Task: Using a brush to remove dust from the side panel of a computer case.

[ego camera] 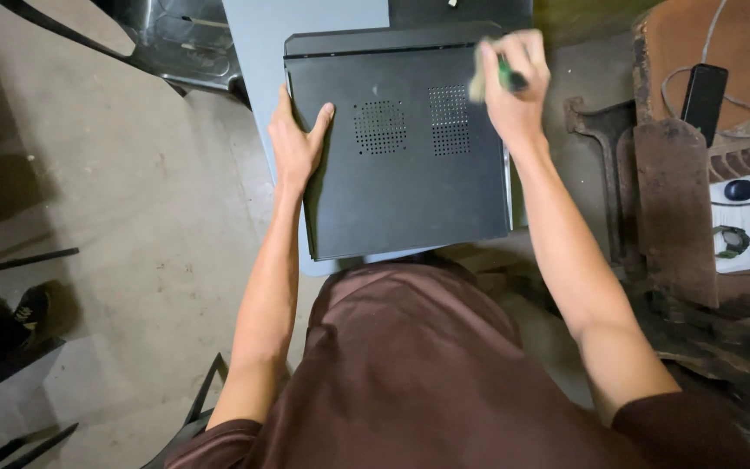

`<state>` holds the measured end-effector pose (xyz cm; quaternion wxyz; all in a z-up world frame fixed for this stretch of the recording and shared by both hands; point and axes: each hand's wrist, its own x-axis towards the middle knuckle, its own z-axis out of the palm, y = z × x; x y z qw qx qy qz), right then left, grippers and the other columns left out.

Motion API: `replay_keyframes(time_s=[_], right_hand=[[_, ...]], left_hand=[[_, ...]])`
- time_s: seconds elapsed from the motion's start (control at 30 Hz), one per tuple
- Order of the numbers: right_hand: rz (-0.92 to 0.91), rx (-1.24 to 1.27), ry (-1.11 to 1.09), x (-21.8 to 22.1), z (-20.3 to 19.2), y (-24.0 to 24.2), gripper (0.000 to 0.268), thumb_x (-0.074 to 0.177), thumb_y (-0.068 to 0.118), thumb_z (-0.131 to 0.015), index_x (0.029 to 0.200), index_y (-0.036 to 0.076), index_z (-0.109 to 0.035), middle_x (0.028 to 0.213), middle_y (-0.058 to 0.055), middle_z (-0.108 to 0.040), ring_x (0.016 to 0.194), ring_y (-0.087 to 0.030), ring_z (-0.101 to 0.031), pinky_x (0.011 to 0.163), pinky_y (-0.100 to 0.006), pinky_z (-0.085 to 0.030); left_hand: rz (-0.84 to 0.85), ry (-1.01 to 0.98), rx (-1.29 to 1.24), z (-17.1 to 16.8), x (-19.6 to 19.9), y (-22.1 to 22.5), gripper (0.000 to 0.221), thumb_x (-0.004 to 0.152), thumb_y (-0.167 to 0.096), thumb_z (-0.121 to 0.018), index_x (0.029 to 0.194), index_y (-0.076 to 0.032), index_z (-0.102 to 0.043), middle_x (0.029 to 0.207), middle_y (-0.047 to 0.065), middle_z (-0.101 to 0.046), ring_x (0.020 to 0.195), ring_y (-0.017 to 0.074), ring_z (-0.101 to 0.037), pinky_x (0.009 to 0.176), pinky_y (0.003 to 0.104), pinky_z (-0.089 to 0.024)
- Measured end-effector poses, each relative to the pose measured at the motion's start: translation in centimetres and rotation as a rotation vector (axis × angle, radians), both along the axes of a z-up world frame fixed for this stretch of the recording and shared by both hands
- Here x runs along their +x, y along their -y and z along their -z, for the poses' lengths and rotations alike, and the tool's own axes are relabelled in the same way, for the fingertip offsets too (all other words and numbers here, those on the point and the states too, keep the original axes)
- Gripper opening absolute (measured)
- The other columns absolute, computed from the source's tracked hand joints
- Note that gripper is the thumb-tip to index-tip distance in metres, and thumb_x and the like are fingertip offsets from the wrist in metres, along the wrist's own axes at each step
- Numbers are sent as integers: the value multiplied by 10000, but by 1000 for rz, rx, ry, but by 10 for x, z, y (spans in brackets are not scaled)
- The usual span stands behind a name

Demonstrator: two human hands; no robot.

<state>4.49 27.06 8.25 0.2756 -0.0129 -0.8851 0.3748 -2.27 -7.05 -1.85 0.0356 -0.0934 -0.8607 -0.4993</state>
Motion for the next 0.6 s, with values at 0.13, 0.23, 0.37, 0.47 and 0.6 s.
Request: replay_keyframes(time_s=[0.13, 0.23, 0.37, 0.47, 0.6], right_hand=[[-38, 149, -86, -19, 17, -10, 258, 1195, 114, -645, 993, -25, -564, 1165, -134, -499, 811, -247, -677, 741, -391, -543], [-101, 442, 164, -9, 14, -12, 191, 1131, 53, -678, 1018, 36, -524, 962, -199, -475, 647, -472, -552, 569, -528, -444], [-98, 348, 461, -10, 12, -15, 316, 1223, 192, -588, 970, 4, -558, 817, -165, -554, 582, -348, -597, 563, -485, -507], [-53, 256, 596, -16, -15, -3, 389, 1230, 237, -607, 920, 31, -494, 851, -150, -511, 612, -343, -536, 572, -490, -432], [4, 339, 320, -22, 23, -17, 311, 1205, 166, -644, 954, 49, -501, 922, -137, -485, 671, -387, -542, 614, -513, -460]], left_hand=[[-16, 58, -46, 2, 1, 1, 883, 1031, -538, -772, 1583, 60, -428, 1380, 213, -730, 1223, 420, -676, 1057, 465, -525], [-19, 31, -17, 2, -1, 0, 857, 1026, -514, -790, 1556, 77, -467, 1420, 248, -713, 1300, 418, -682, 1103, 462, -526], [-22, 64, -57, -1, 0, 1, 878, 1027, -550, -773, 1583, 44, -442, 1420, 247, -715, 1250, 458, -668, 1085, 489, -511], [-37, 77, -67, 14, -1, 2, 924, 1023, -568, -776, 1597, 65, -424, 1490, 277, -659, 1318, 475, -629, 1133, 502, -482], [-18, 111, 20, -22, 3, -1, 788, 1000, -496, -775, 1542, 4, -497, 1352, 183, -769, 1214, 379, -728, 1048, 442, -549]])
